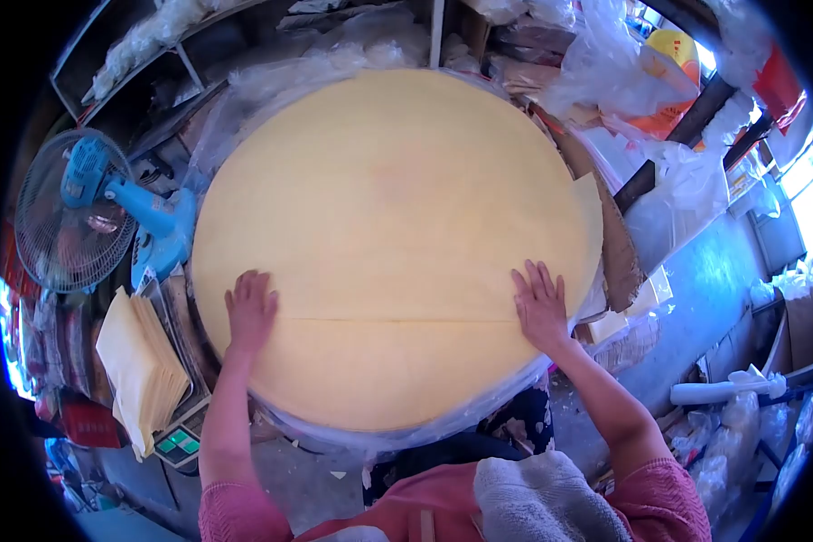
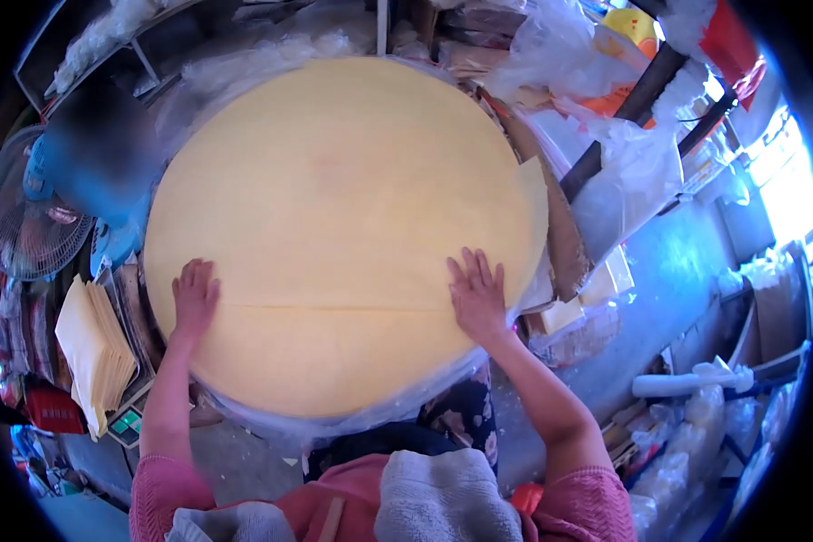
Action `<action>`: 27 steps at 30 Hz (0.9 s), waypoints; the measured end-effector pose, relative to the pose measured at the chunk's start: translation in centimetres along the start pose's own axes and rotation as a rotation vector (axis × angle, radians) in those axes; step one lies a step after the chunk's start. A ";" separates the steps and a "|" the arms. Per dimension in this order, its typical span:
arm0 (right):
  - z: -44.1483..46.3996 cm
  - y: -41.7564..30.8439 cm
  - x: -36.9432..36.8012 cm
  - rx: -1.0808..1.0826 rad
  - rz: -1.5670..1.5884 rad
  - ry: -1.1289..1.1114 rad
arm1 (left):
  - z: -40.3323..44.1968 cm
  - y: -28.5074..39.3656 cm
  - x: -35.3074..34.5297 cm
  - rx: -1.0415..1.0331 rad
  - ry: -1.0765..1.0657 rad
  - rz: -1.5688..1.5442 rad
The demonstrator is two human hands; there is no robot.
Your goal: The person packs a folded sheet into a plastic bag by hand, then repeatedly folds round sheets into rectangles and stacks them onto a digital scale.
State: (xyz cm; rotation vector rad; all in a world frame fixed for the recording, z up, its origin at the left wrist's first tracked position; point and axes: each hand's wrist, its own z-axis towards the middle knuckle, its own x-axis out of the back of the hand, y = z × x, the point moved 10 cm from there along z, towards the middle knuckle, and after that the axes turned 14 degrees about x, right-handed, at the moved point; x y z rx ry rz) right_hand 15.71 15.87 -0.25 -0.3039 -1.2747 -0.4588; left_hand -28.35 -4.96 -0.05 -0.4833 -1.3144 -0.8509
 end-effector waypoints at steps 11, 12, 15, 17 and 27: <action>11.4 10.0 -2.0 0.126 0.149 -0.158 | 10.1 -0.9 -0.8 -0.142 -0.086 -0.225; 12.6 13.5 -4.3 0.096 0.104 -0.220 | 12.2 0.1 -1.8 -0.190 -0.076 -0.233; 15.6 17.4 -5.8 -0.040 0.139 -0.468 | 18.0 0.0 -6.3 -0.168 -0.214 -0.223; 16.4 17.3 -4.0 -0.103 0.202 -0.660 | 19.6 1.2 -6.1 -0.040 -0.404 -0.028; 13.4 20.2 -3.7 0.062 0.424 -0.399 | 20.5 1.6 -5.5 -0.112 -0.343 0.047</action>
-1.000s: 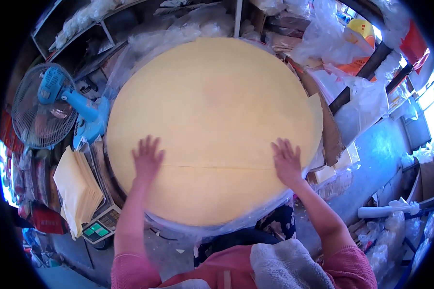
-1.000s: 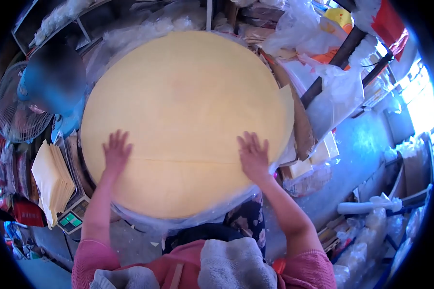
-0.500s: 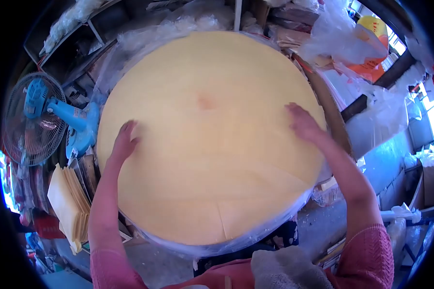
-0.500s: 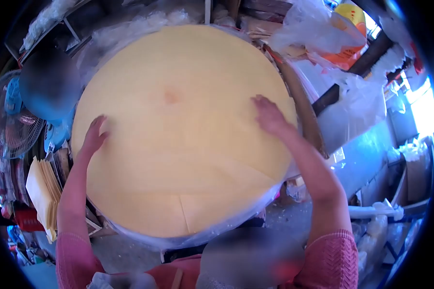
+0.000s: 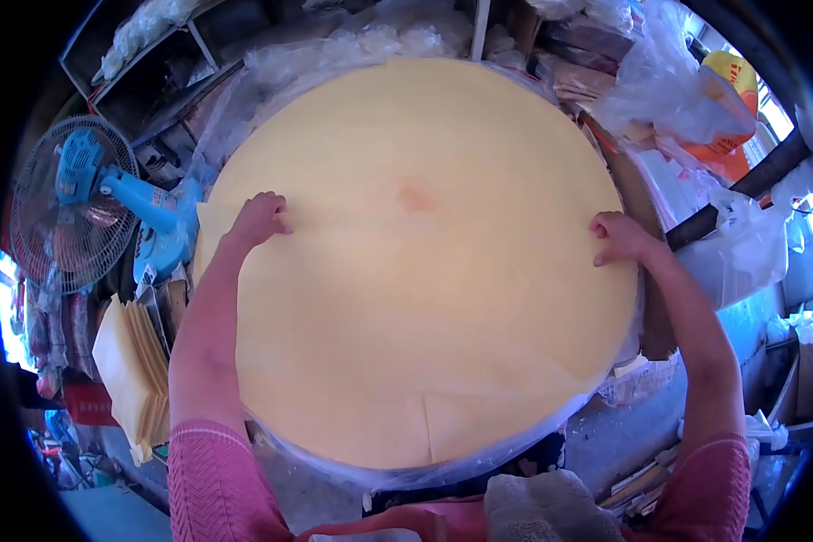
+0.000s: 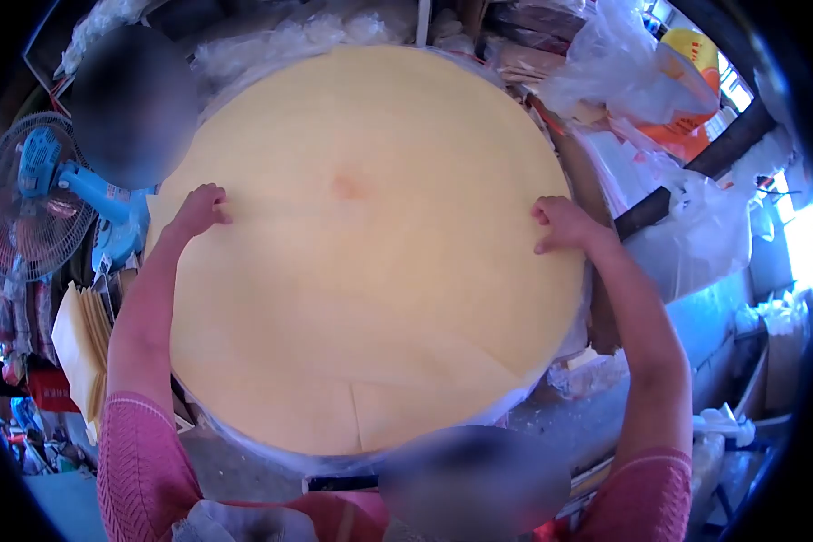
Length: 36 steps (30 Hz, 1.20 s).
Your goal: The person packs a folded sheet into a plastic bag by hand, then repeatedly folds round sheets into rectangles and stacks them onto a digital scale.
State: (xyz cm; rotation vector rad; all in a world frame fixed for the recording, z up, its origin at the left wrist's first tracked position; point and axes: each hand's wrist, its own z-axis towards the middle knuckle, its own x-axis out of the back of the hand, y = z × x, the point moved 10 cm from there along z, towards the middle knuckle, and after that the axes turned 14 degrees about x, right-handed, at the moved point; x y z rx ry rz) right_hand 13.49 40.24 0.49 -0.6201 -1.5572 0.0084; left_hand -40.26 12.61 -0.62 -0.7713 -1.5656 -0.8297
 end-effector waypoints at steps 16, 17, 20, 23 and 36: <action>-4.2 -6.2 0.5 -0.010 -0.143 0.091 | -11.0 -0.3 4.9 -0.089 0.633 -0.146; -4.5 -7.5 1.0 0.109 -0.204 0.211 | -11.1 -0.5 4.8 -0.077 0.617 -0.156; -4.8 -7.2 0.1 -0.064 -0.106 0.077 | -11.1 -1.2 4.8 -0.035 0.599 -0.179; -5.8 -10.3 0.5 -0.132 -0.116 0.010 | -12.0 -1.2 4.8 -0.090 0.662 -0.062; -4.8 -15.0 1.3 0.072 -0.563 0.439 | -13.3 -3.0 2.2 -0.145 0.614 -0.120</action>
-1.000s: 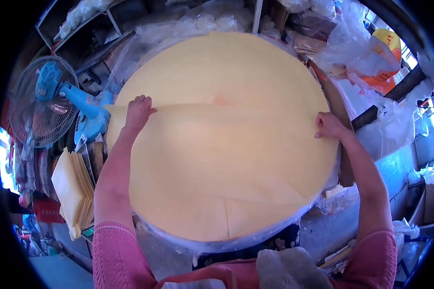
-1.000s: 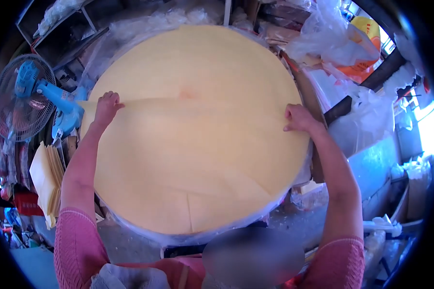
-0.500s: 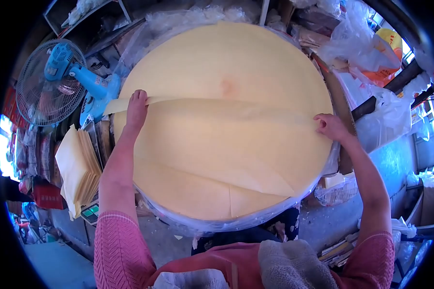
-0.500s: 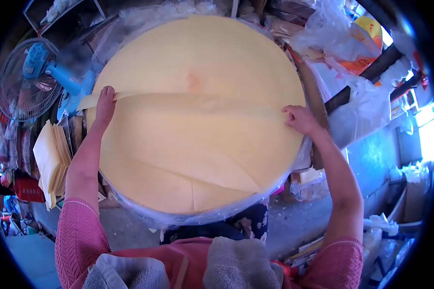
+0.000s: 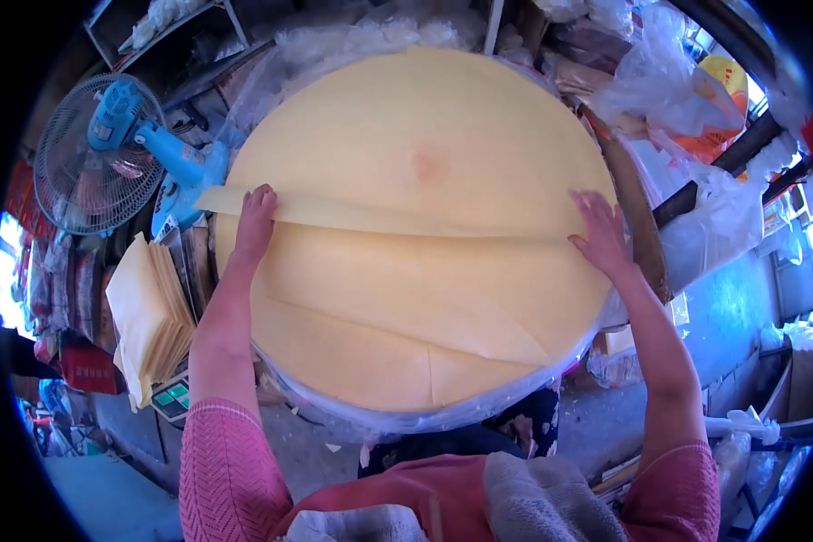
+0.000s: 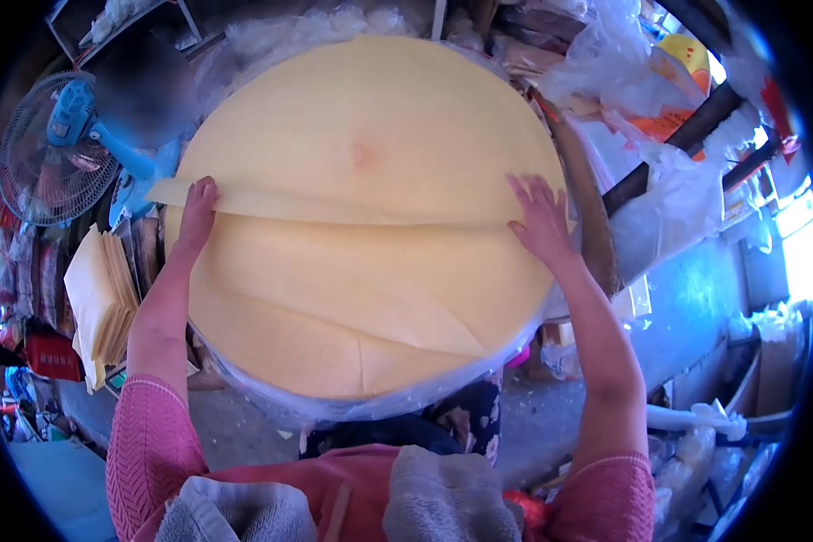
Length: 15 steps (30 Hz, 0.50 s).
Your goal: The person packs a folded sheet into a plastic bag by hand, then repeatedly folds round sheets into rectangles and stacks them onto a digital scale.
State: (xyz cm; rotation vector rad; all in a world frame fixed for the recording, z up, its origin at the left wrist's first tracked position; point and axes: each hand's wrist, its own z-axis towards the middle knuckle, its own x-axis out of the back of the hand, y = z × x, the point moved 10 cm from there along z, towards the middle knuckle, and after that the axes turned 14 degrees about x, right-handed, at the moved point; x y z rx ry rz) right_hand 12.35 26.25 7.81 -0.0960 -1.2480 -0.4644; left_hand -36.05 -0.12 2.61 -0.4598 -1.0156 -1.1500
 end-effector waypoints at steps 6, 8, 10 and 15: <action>-3.1 -4.5 -2.1 0.261 0.174 -0.279 | -1.1 -0.1 -0.9 0.020 -0.117 0.145; -4.5 -7.1 -1.8 0.276 0.061 -0.269 | -1.4 -0.2 -1.3 0.038 -0.076 0.129; -5.2 -8.6 -1.8 0.266 -0.019 -0.272 | -1.1 -0.1 -2.3 0.106 -0.136 0.199; -6.3 -10.4 -2.5 0.258 -0.091 -0.320 | 0.1 4.8 -3.1 0.161 -0.377 0.160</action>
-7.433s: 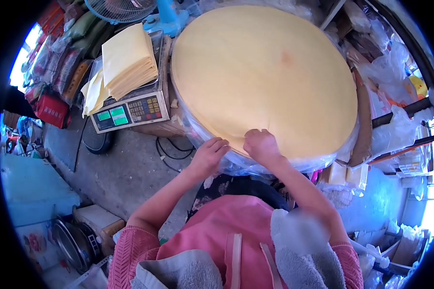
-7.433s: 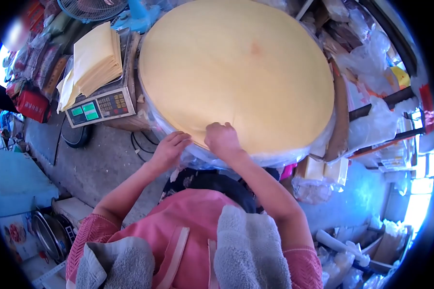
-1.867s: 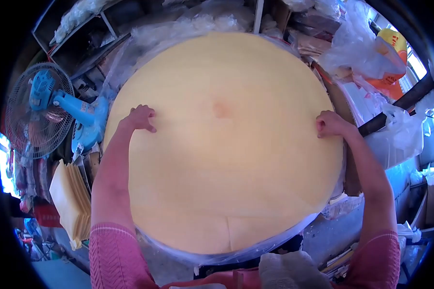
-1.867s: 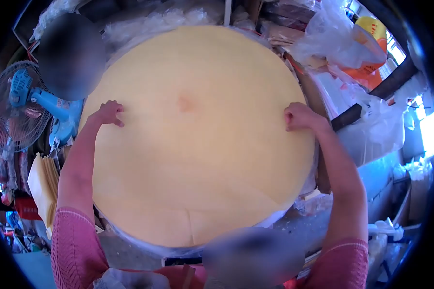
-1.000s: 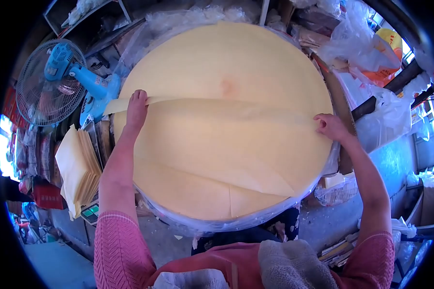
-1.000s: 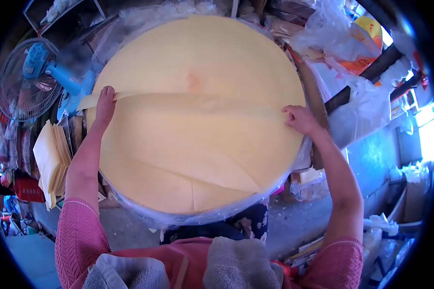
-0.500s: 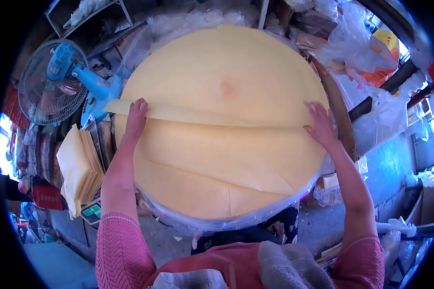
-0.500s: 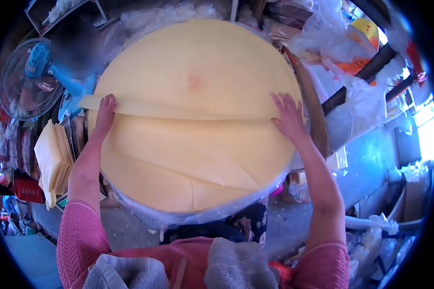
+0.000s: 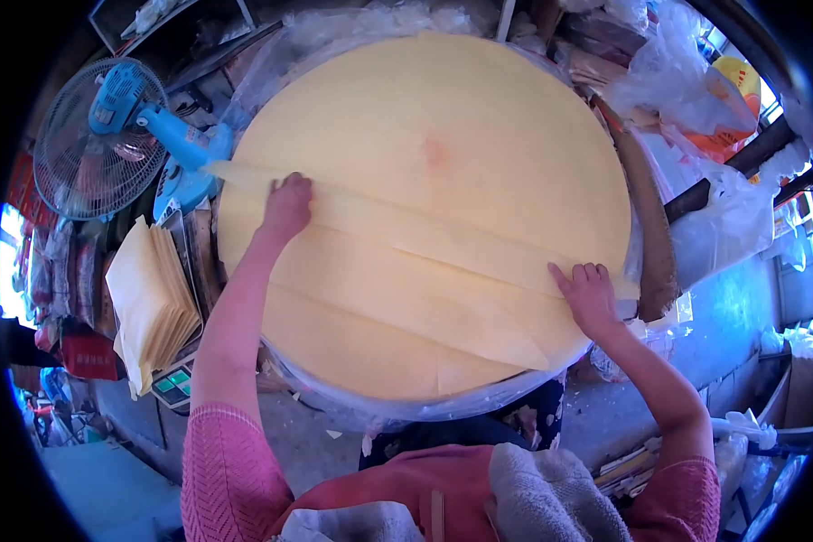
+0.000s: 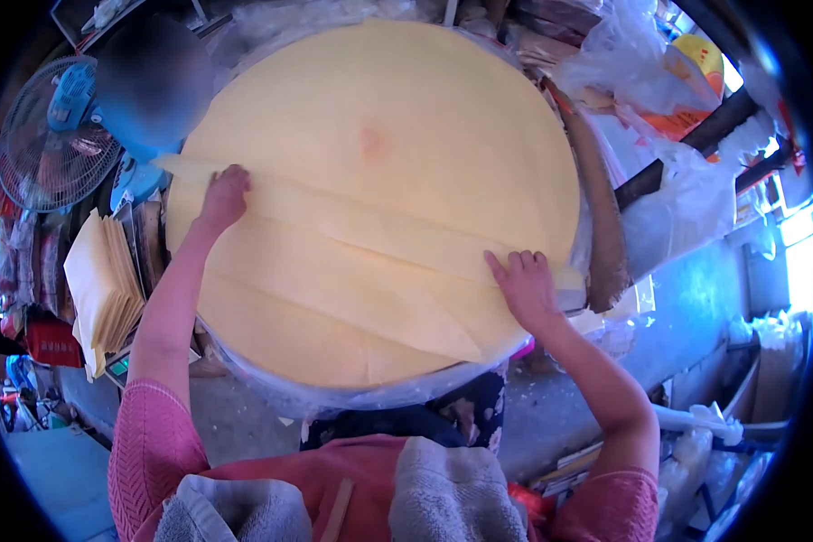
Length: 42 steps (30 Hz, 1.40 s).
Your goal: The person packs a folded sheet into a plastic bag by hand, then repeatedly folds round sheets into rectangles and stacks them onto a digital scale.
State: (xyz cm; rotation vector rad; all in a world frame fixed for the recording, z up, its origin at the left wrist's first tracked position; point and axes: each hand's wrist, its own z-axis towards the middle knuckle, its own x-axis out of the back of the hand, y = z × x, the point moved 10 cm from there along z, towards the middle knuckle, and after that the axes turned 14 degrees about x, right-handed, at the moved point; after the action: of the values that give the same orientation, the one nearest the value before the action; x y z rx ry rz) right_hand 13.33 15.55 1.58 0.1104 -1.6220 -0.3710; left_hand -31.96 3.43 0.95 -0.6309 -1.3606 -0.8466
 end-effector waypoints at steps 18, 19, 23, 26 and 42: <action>14.8 -6.7 0.0 0.114 0.412 0.178 | -6.7 6.6 -4.0 -0.006 -0.014 0.063; 14.1 -6.6 -1.1 0.093 0.385 0.165 | -6.3 5.3 -4.0 0.041 -0.015 0.088; 9.0 -1.8 -2.1 -0.063 0.254 0.112 | -4.4 -4.1 -3.4 0.381 -0.053 0.055; 5.1 1.3 -2.9 -0.130 0.231 0.127 | -4.4 -6.3 -2.5 0.508 -0.152 0.084; -1.6 0.2 -3.6 -0.303 0.967 -0.352 | -9.4 15.2 -3.8 -0.438 -0.084 -0.053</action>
State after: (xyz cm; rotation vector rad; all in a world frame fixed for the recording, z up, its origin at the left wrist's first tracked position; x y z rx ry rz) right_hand 15.30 16.49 -1.74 -0.9843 -1.7371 0.1329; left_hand -14.10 4.99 -2.69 -0.9794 -1.2783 -1.1867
